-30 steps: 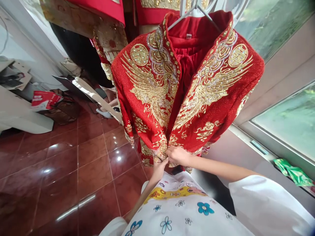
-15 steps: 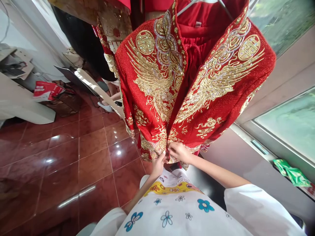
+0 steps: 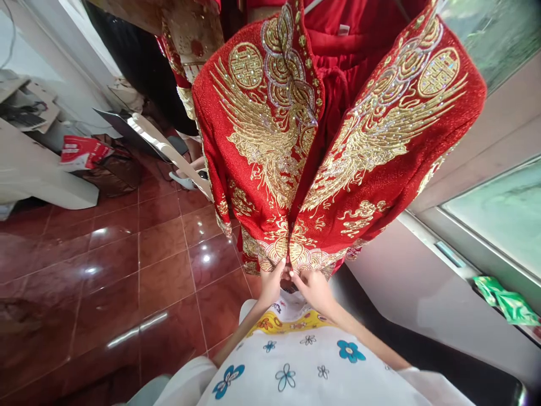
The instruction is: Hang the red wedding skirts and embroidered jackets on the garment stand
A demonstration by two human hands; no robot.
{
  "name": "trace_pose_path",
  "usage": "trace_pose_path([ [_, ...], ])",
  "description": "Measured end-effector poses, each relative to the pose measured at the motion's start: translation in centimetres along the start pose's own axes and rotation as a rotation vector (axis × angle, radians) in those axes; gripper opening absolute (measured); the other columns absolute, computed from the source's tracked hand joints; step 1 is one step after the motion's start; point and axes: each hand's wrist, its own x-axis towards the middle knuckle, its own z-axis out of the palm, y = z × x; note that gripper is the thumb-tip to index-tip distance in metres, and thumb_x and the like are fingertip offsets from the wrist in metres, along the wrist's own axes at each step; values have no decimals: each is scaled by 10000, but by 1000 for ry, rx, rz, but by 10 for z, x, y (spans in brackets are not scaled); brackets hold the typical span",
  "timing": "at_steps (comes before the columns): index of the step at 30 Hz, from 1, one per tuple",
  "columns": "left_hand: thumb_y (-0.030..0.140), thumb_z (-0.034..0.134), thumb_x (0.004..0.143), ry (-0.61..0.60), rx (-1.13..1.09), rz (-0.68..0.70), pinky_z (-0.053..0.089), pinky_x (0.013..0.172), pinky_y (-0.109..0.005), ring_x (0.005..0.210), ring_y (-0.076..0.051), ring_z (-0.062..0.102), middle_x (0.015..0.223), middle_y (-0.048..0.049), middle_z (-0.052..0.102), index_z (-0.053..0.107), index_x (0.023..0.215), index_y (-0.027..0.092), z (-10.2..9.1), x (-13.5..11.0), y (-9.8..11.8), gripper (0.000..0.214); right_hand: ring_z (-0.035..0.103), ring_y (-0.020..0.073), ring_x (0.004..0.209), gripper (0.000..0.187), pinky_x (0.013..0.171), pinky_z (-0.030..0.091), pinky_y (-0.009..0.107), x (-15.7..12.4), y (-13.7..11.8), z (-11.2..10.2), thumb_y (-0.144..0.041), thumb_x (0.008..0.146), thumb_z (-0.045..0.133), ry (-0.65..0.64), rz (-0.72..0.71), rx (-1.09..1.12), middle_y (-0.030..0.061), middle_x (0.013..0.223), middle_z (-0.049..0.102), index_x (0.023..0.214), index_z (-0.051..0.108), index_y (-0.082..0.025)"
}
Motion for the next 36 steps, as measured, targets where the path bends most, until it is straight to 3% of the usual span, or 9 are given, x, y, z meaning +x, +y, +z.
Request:
trace_pose_path([
  [3, 377, 778, 568, 18, 35, -36, 400, 434, -216, 567, -155, 627, 730, -9, 642, 492, 962, 172, 0, 1, 0, 528, 508, 170, 582, 451, 580, 364, 292, -8, 16, 14, -587, 768, 544, -89, 234, 410, 51, 594, 577, 573, 530, -181],
  [7, 378, 772, 562, 9, 67, -62, 393, 416, -207, 537, -144, 618, 738, -20, 650, 500, 890, 164, 2, 1, 1, 477, 589, 193, 794, 452, 681, 455, 314, 2, 17, 28, -584, 626, 699, -72, 202, 1338, 46, 953, 659, 889, 621, -225],
  [9, 364, 764, 568, -4, 78, -55, 394, 410, -202, 522, -128, 600, 733, -16, 645, 507, 869, 162, 4, 1, 2, 444, 590, 185, 776, 373, 699, 468, 321, 10, 7, 29, -484, 619, 747, -78, 172, 1521, 40, 907, 667, 848, 638, -211],
  [12, 332, 744, 593, 14, 88, -10, 394, 409, -190, 519, -106, 570, 692, 10, 612, 514, 850, 165, 8, 0, 6, 383, 577, 171, 690, 244, 682, 474, 320, 20, -9, 25, -318, 602, 779, -20, 163, 1516, 32, 766, 666, 749, 649, -174],
  [16, 324, 722, 623, 17, 121, 1, 376, 412, -179, 534, -96, 548, 683, 17, 592, 526, 835, 166, 9, 1, 9, 329, 568, 159, 651, 223, 658, 480, 310, 24, -19, 22, -264, 579, 773, 120, 146, 1516, 11, 735, 666, 738, 644, -175],
  [21, 330, 693, 656, -45, 134, 98, 379, 449, -205, 501, -90, 502, 592, 31, 549, 526, 716, 160, 5, 2, 6, 246, 589, 176, 635, 168, 663, 492, 322, 23, -25, 22, -283, 612, 742, 52, 105, 1544, 16, 628, 641, 646, 626, -167],
  [26, 298, 661, 697, -126, 152, 179, 379, 493, -212, 475, -73, 451, 527, 46, 490, 459, 612, 170, -1, 0, 5, 253, 582, 180, 592, 197, 650, 498, 325, 25, -28, 22, -273, 576, 759, 67, 153, 1550, 10, 535, 599, 573, 590, -173],
  [31, 302, 645, 720, -99, 146, 181, 377, 495, -214, 483, -76, 449, 536, 46, 488, 460, 645, 175, -4, 2, 0, 237, 601, 199, 646, 188, 675, 503, 344, 23, -24, 24, -267, 551, 764, 67, 191, 1532, 27, 595, 642, 583, 604, -174],
  [36, 308, 696, 671, -40, 82, 100, 404, 522, -215, 548, -93, 504, 613, 29, 543, 514, 741, 167, -4, 2, -5, 241, 630, 223, 781, 263, 766, 495, 366, 18, -22, 22, -218, 489, 779, 135, 261, 1560, 21, 759, 695, 710, 639, -189],
])
